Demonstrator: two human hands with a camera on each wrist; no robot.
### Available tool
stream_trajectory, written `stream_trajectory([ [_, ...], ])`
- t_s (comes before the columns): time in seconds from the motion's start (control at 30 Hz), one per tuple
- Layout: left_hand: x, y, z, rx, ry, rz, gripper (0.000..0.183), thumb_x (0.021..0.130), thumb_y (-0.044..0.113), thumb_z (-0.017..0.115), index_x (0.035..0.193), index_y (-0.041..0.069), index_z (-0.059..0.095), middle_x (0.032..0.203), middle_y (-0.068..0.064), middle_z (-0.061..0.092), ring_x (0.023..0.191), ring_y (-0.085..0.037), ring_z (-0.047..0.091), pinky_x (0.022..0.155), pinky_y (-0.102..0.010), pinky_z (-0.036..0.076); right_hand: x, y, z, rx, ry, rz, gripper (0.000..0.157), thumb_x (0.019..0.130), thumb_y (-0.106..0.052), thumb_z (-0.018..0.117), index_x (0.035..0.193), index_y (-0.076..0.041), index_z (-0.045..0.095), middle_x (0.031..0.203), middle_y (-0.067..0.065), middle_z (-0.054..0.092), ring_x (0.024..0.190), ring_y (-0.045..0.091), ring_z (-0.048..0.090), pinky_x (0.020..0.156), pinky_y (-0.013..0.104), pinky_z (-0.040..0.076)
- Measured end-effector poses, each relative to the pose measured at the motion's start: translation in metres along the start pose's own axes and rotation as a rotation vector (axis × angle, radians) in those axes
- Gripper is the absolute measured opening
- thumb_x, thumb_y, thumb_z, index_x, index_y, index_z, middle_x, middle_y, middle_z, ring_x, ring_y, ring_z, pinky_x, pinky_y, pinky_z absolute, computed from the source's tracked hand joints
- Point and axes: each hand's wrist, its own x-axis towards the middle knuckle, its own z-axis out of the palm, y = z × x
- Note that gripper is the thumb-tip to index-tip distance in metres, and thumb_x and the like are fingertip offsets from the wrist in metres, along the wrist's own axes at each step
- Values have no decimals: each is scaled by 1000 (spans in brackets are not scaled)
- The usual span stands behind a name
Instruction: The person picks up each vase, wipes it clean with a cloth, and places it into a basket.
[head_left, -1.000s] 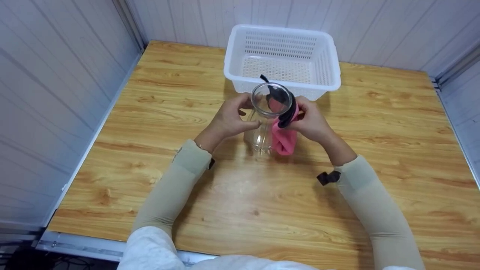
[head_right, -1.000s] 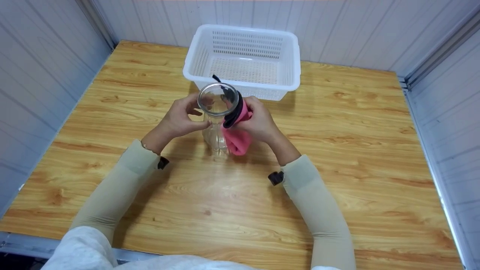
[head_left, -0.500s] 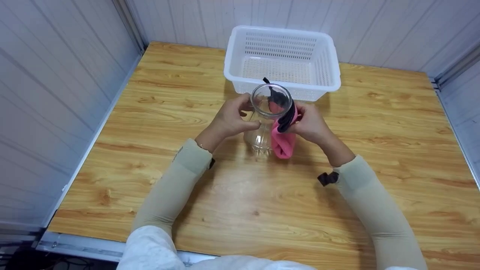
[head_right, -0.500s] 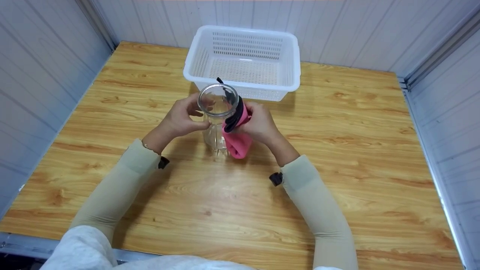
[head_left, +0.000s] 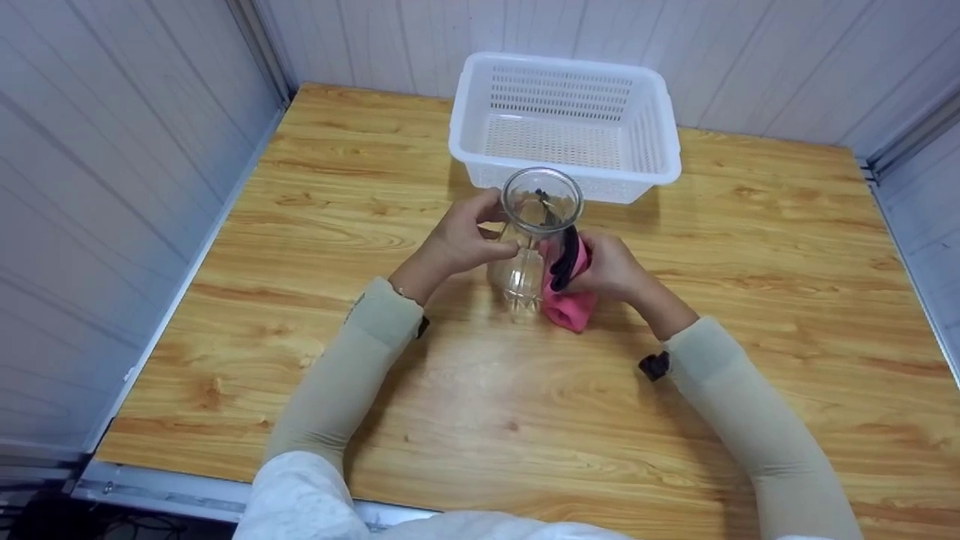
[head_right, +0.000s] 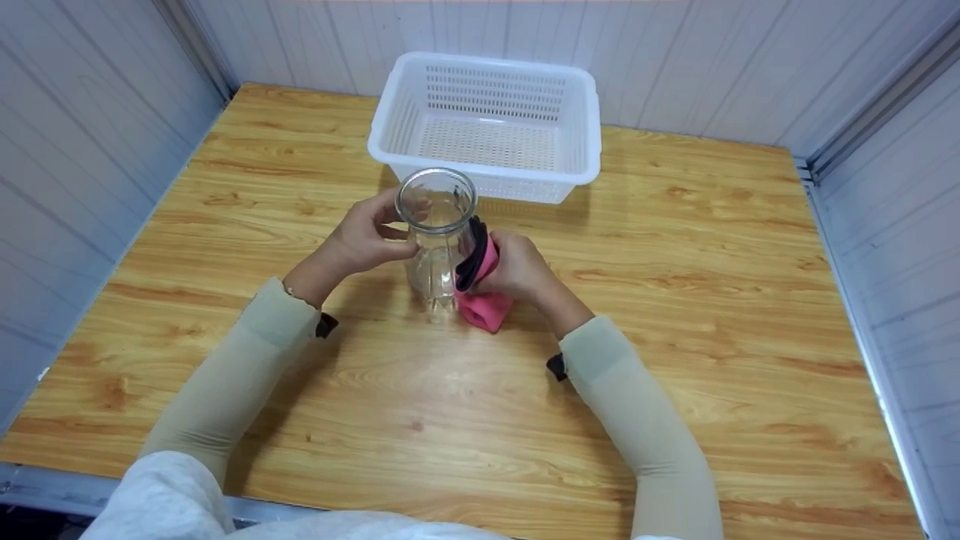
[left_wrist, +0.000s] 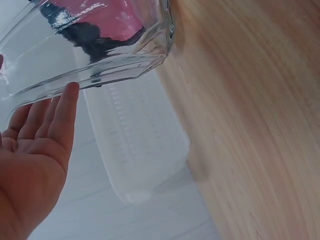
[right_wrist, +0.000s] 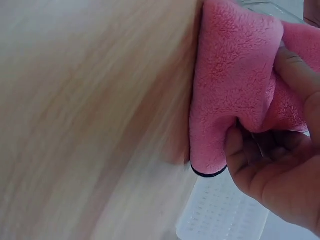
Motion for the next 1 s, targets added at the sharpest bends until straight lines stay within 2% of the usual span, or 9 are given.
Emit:
stream_trajectory([
  [0.13, 2, 2, 1, -1, -5, -3, 53, 74, 7, 72, 124, 8, 56, 124, -9, 59, 115, -20, 61, 92, -38, 56, -3, 0, -2, -4, 24, -9, 54, 59, -18, 92, 102, -3, 63, 98, 11, 68, 89, 21, 61, 78, 30, 51],
  [0.23, 2, 3, 1, 24, 13, -9, 52, 73, 7, 72, 123, 7, 58, 122, -9, 52, 115, -22, 59, 90, -32, 57, -4, -2, -3, 30, 51, 0, 52, 61, -18, 91, 102, -3, 62, 98, 10, 66, 87, 20, 61, 73, 25, 52],
  [0.33, 1, 3, 0, 40, 27, -7, 51, 72, 7, 71, 122, 6, 59, 117, -10, 48, 113, -24, 60, 89, -31, 57, -4, -7, -5, 80, 94, -14, 50, 61, -17, 90, 100, -2, 62, 94, 8, 64, 83, 17, 60, 68, 20, 52],
  [0.43, -1, 2, -1, 61, 38, 3, 51, 72, 8, 72, 122, 7, 60, 117, -9, 53, 110, -21, 62, 88, -32, 58, -3, -13, -7, 109, 134, -47, 48, 61, -15, 90, 97, -1, 61, 88, 1, 60, 80, 13, 57, 66, 16, 52],
  [0.57, -3, 2, -2, 107, 76, 8, 53, 71, 14, 75, 121, 14, 59, 113, -1, 63, 106, -13, 63, 86, -35, 57, -2, -26, -13, 147, 153, -93, 44, 62, -9, 89, 97, 1, 62, 82, -7, 56, 79, 8, 52, 66, 18, 51],
  [0.67, -3, 2, -3, 136, 95, 21, 52, 69, 17, 77, 117, 17, 59, 107, 3, 67, 105, -11, 62, 85, -37, 56, -7, -44, -21, 198, 166, -150, 41, 64, -2, 85, 96, 5, 61, 81, -12, 55, 77, 4, 50, 66, 20, 50],
  [0.8, -3, 3, -4, 150, 87, 22, 48, 70, 18, 79, 115, 17, 61, 107, 3, 68, 104, -11, 63, 83, -35, 56, -13, -62, -29, 301, 198, -219, 37, 64, 6, 81, 94, 12, 59, 79, -14, 54, 75, 1, 48, 64, 19, 48],
  [1.0, -5, 4, -7, 106, 68, -29, 49, 72, 16, 79, 117, 16, 62, 110, 4, 69, 105, -16, 65, 80, -32, 56, -11, -64, -30, 419, 201, -232, 41, 66, 9, 78, 100, 16, 56, 74, -12, 55, 71, 3, 49, 62, 18, 46],
])
